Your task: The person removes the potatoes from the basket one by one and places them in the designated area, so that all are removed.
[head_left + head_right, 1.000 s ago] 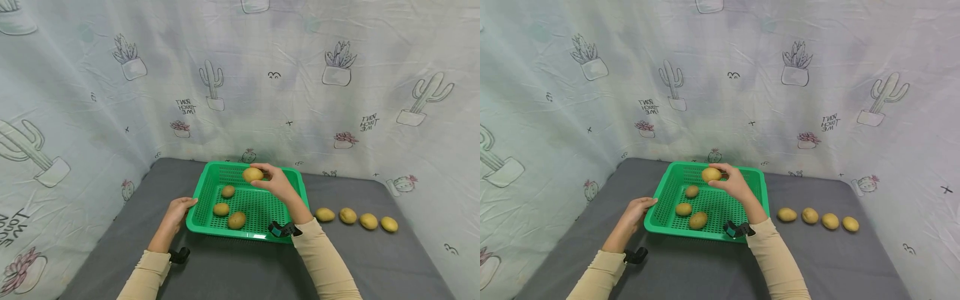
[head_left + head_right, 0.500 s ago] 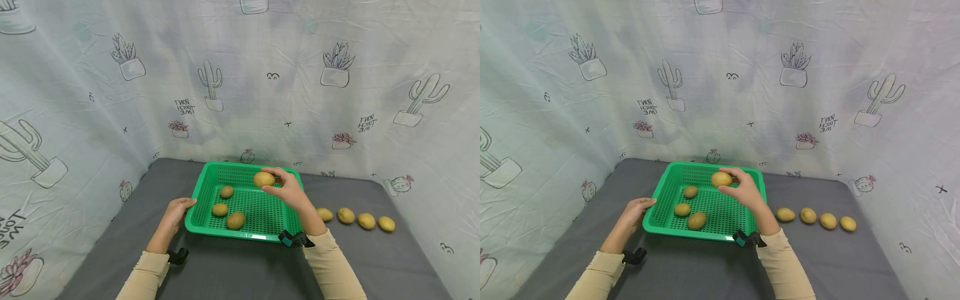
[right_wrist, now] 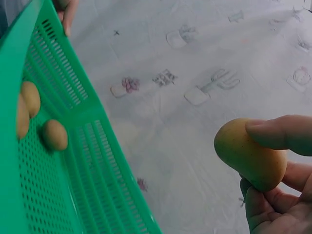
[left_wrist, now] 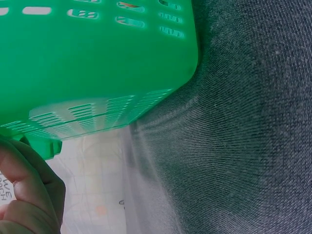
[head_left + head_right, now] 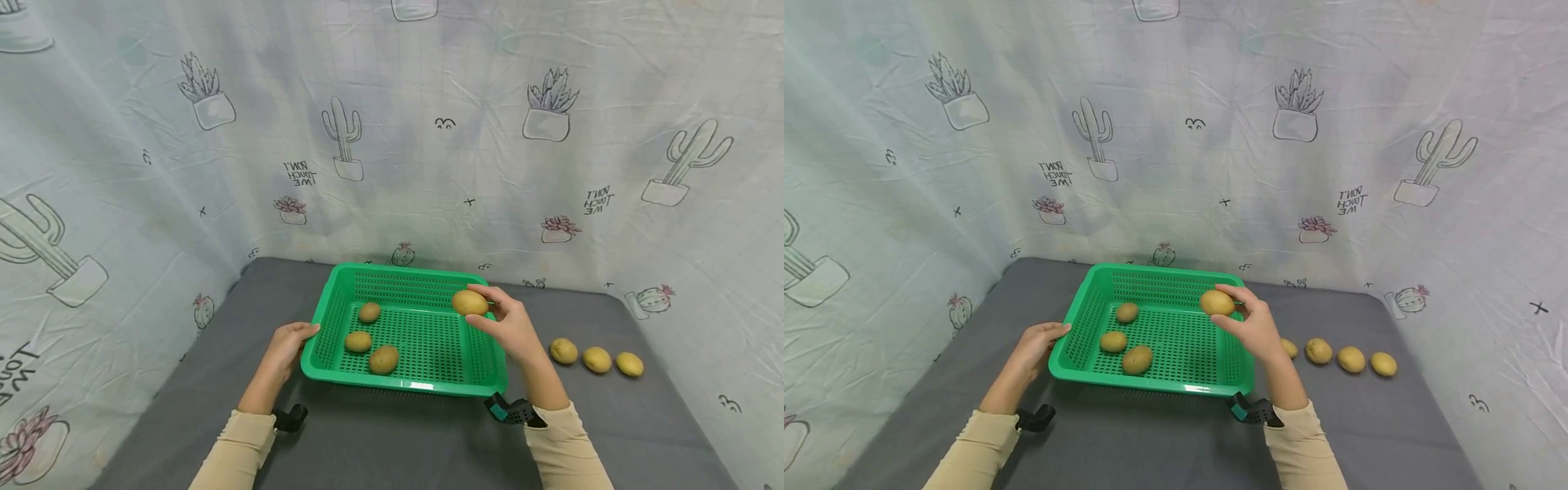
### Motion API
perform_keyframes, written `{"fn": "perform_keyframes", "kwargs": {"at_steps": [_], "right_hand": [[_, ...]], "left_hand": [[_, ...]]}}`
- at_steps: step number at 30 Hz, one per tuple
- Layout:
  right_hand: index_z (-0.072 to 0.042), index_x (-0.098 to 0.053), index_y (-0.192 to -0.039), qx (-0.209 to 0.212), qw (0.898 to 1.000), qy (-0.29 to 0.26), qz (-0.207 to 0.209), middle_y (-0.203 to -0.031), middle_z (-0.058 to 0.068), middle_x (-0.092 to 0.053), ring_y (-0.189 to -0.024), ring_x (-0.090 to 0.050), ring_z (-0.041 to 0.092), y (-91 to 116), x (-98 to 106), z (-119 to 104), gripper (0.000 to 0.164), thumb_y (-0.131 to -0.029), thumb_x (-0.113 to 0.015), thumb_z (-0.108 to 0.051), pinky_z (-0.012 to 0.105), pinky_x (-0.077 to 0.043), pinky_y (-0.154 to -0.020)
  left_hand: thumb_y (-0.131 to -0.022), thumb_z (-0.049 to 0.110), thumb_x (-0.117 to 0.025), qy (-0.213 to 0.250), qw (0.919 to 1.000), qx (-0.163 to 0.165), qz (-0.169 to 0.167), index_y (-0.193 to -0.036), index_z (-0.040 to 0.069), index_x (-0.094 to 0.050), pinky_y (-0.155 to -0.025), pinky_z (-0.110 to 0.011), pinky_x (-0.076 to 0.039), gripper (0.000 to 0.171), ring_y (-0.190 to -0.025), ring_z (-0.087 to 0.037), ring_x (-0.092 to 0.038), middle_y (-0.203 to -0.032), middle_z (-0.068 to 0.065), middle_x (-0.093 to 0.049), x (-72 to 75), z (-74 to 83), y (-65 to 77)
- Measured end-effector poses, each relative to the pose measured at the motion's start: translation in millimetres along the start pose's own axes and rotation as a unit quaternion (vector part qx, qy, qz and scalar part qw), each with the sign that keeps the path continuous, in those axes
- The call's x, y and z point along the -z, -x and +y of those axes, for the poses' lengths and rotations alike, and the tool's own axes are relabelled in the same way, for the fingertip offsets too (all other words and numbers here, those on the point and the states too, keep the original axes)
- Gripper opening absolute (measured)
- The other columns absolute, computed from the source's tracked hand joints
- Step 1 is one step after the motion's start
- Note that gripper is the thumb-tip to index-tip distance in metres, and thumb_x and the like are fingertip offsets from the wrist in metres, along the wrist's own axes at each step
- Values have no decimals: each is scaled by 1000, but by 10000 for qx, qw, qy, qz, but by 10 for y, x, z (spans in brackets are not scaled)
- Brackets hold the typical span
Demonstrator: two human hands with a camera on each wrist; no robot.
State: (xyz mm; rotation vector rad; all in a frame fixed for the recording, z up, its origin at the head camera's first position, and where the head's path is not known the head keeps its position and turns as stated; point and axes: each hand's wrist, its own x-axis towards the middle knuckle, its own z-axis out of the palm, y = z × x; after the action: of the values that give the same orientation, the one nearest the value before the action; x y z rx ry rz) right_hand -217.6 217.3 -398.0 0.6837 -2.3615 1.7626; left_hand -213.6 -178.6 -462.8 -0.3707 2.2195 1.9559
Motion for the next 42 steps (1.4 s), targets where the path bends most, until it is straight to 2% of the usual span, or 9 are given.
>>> {"fn": "perform_keyframes", "kwargs": {"at_steps": [4,9,12,16,19,24,29,34,42], "right_hand": [[5,-49,-134,82,9998,-36,151,-122,7,-51,-98,-57,3,108,70,43,50,-86,-65,2,16,-47,-79],[8,-48,-133,225,9989,-126,380,-117,-3,-53,-102,-57,2,251,138,113,50,-86,-64,7,14,-46,-84],[8,-48,-133,345,9975,-307,540,-117,-3,-54,-102,-57,4,334,175,139,50,-85,-63,9,15,-47,-84],[8,-48,-133,519,9951,-561,626,-119,0,-53,-103,-57,5,440,252,203,51,-84,-61,14,15,-47,-84],[11,-45,-133,551,9945,-574,688,-119,-1,-53,-102,-57,5,527,317,261,52,-84,-59,17,14,-47,-84],[14,-45,-132,422,9926,-607,961,-115,0,-56,-97,-58,7,674,375,332,52,-82,-59,19,15,-47,-78],[18,-42,-131,407,9918,-630,1040,-115,1,-55,-99,-57,6,805,405,422,51,-82,-57,21,14,-46,-81],[17,-43,-131,46,9898,-537,1320,-117,-4,-56,-101,-57,2,972,389,528,50,-83,-57,19,12,-45,-83],[19,-41,-131,-141,9869,-692,1449,-128,-2,-55,-107,-56,1,1176,388,726,50,-84,-56,20,12,-45,-83]], "left_hand": [[-97,24,-55,-8,10000,-2,-9,-119,-7,-57,-55,-26,-40,38,-48,-8,-37,-55,7,-43,1,-1,5],[-98,24,-54,28,10000,-18,-44,-123,-7,-55,-59,-25,-44,40,-53,-6,-45,-63,7,-52,-3,4,9],[-97,24,-54,27,10000,-13,-14,-122,-7,-55,-59,-25,-44,39,-54,-7,-45,-63,7,-52,-4,9,9],[-97,24,-55,18,10000,-5,37,-116,-6,-58,-56,-26,-41,35,-50,-8,-38,-57,6,-44,-8,13,7],[-97,24,-55,30,10000,-8,33,-114,-6,-59,-55,-26,-40,34,-48,-8,-37,-56,6,-43,-12,13,7],[-97,24,-55,10,10000,17,35,-115,-6,-58,-55,-26,-41,35,-49,-7,-39,-58,6,-48,-9,16,11],[-97,25,-55,-37,10000,2,34,-115,-6,-59,-55,-26,-41,36,-49,-7,-40,-59,6,-49,-5,22,6],[-97,25,-55,-97,9999,6,31,-116,-6,-59,-56,-26,-41,37,-51,-8,-41,-61,6,-51,-6,16,5],[-97,25,-55,-78,10000,-6,37,-118,-5,-57,-56,-25,-43,37,-52,-6,-44,-64,7,-54,-5,18,0]]}}
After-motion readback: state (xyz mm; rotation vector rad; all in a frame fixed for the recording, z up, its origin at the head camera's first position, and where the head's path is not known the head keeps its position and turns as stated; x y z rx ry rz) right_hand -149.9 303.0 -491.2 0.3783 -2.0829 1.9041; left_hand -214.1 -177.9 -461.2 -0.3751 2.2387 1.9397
